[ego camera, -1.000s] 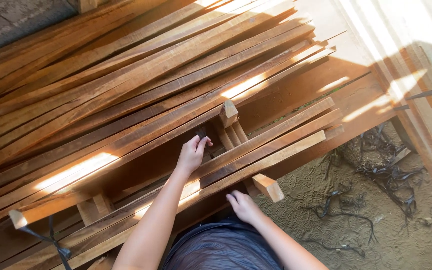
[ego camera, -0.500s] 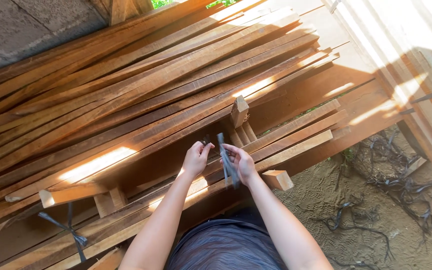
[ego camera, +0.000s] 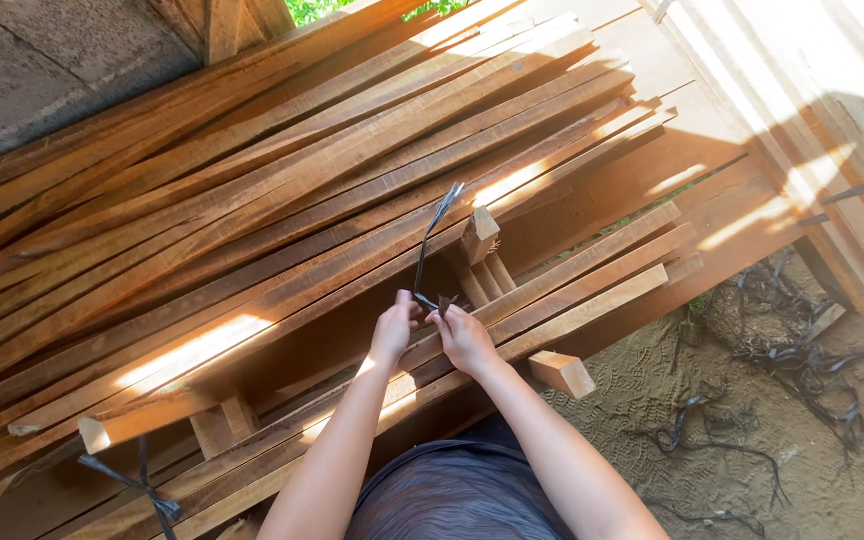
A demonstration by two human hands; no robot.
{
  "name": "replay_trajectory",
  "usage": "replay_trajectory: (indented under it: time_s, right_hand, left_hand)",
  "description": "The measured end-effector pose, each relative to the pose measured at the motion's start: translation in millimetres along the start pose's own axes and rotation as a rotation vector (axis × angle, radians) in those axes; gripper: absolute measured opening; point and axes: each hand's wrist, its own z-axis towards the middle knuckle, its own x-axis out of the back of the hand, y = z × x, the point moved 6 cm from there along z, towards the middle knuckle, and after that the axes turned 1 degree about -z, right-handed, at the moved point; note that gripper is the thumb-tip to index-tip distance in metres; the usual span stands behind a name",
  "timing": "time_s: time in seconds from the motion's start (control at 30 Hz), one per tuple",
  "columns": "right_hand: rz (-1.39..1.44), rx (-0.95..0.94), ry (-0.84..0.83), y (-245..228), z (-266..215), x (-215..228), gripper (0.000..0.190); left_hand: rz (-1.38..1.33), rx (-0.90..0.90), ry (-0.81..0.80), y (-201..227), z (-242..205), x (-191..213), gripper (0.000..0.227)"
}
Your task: Bundling thin wooden planks together and tying them securely with plastic strips.
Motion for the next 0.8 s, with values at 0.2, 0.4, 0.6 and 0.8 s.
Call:
replay_trajectory:
  time_s: [0.2, 0.4, 0.6, 0.8]
  right_hand:
    - [0.309, -0.143, -0.059, 1, 5, 0, 0.018]
    - [0.414, -0.451, 0.068, 21, 1, -7, 0.023]
    - [0.394, -0.49, 0.118, 27, 9, -5, 0.021]
    - [0.121, -0.3, 0.093, -2, -15, 10, 0.018]
  left_hand:
    - [-0.219, 0.095, -0.14, -2, 15, -35, 0.025]
    - [0.265, -0.148, -0.081, -51, 31, -29, 0.034]
    - [-0.143, -0.096, -0.215, -15, -4, -29, 0.02]
    - [-0.011, -0.088, -0.202, -18, 3, -26, 0.02]
